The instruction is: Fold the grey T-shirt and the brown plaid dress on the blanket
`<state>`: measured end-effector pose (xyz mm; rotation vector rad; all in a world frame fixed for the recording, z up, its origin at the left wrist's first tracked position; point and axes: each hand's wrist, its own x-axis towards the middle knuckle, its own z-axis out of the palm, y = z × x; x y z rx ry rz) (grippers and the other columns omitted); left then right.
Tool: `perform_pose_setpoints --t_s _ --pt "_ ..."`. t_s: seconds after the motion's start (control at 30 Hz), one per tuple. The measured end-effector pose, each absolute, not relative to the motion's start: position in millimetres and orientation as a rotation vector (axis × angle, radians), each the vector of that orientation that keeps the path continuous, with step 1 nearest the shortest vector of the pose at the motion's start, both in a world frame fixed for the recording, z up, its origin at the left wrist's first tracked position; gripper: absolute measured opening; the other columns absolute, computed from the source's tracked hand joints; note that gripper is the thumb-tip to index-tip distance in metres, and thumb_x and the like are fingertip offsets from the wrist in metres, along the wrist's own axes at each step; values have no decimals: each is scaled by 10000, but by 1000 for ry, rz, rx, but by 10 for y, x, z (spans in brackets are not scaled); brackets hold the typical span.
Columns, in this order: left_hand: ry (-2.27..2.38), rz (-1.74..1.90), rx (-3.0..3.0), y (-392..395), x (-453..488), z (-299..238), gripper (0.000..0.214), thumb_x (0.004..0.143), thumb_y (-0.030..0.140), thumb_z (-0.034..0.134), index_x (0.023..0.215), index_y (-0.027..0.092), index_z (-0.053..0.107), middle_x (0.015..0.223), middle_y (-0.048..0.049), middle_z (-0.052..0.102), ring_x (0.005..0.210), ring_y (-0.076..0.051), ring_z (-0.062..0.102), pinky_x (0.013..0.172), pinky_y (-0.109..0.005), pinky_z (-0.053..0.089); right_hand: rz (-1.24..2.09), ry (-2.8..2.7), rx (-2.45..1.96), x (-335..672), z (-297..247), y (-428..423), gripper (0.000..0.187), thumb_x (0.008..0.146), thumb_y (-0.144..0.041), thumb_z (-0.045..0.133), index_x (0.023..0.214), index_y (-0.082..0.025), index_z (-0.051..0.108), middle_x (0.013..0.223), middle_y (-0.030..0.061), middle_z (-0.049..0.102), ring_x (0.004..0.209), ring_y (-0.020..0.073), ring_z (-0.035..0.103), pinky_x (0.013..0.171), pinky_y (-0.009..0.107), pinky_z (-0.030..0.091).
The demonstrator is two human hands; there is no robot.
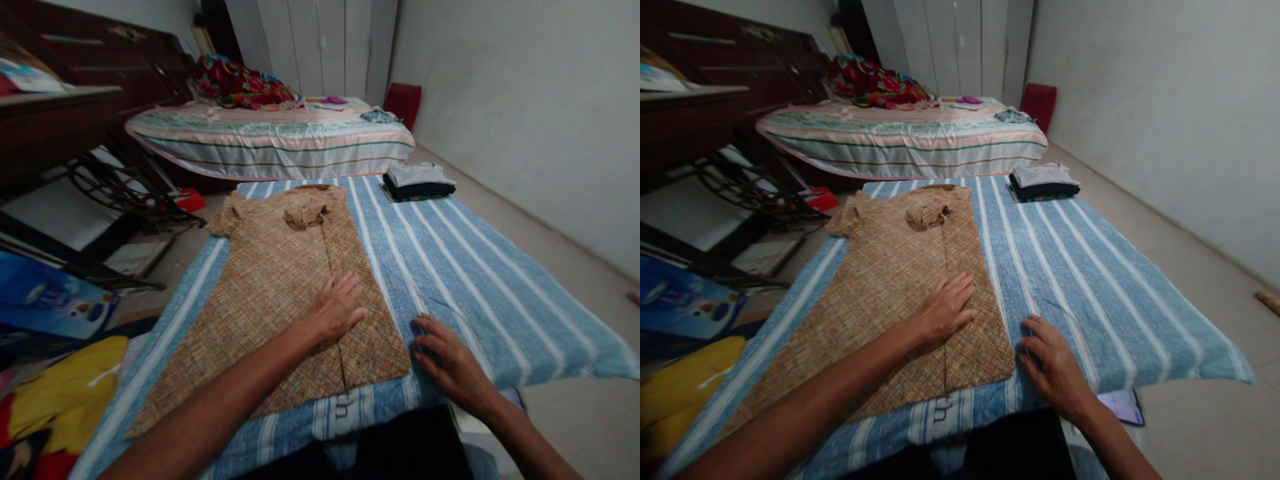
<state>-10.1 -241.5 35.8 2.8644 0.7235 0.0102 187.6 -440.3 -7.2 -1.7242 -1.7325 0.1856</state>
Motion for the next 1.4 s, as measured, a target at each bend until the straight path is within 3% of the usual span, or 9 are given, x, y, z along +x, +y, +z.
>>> perform_pose_setpoints --t_s 0.13,0.23,0.33,0.5,0.7,0.87,0.97,1.23,1.4 --pt "438 59 2834 -2856 -232 403 630 820 497 564 1314 128 440 1447 -198 382 1373 -334 271 1077 -563 239 187 -1778 -1737 1755 -107 -4599 226 810 -289 577 1006 -209 656 1309 131 539 1290 312 405 1017 544 381" --pt "259 132 2815 -3105 -299 391 682 783 504 610 1310 109 431 1426 -209 408 1357 -352 298 1060 -575 267 128 -1732 -1760 1655 -147 -4572 184 810 -283 577 950 -201 663 1291 142 549 1282 317 412 1019 555 363" --pt "201 223 2818 -3265 -315 333 557 802 402 610 1253 104 472 1382 -190 470 1335 -336 343 1062 -556 293 123 -1702 -1748 1583 -172 -4502 148 827 -255 541 899 -204 660 1275 133 560 1273 302 424 1024 552 353" --pt "326 469 2770 -3328 -287 243 200 862 260 496 999 150 592 1209 -135 602 1198 -260 506 1028 -448 397 188 -1565 -1739 1525 -99 -4425 157 838 -271 506 816 -214 651 1179 118 620 1212 287 485 1010 534 375" --pt "330 603 2695 -3313 -264 233 190 880 173 427 836 159 611 1006 -105 657 1060 -192 583 983 -362 451 307 -1463 -1768 1485 -8 -4389 189 830 -311 513 730 -223 647 1110 108 650 1159 281 530 986 507 405" --pt "342 644 2718 -3368 -265 204 138 839 272 534 856 156 607 1075 -122 646 1103 -241 568 968 -405 462 284 -1456 -1778 1463 4 -4436 198 830 -301 500 710 -224 637 1127 108 643 1181 285 510 1010 525 371" --pt "381 653 2791 -3402 -235 184 266 785 358 607 928 134 600 1169 -169 611 1176 -305 521 981 -462 448 282 -1467 -1782 1469 0 -4459 191 829 -294 501 709 -221 630 1137 110 639 1190 284 501 1013 528 368" --pt "364 672 2872 -3421 -132 163 166 841 220 492 942 135 593 1184 -167 606 1205 -280 505 992 -458 435 201 -1543 -1794 1479 -14 -4504 187 831 -273 483 725 -218 627 1129 115 641 1195 285 494 998 528 378" --pt "299 610 2861 -3427 -147 164 217 839 267 500 993 144 590 1222 -162 588 1225 -289 486 1007 -483 411 137 -1579 -1823 1468 -65 -4578 171 822 -235 477 748 -221 631 1157 110 630 1205 288 483 1002 549 360"
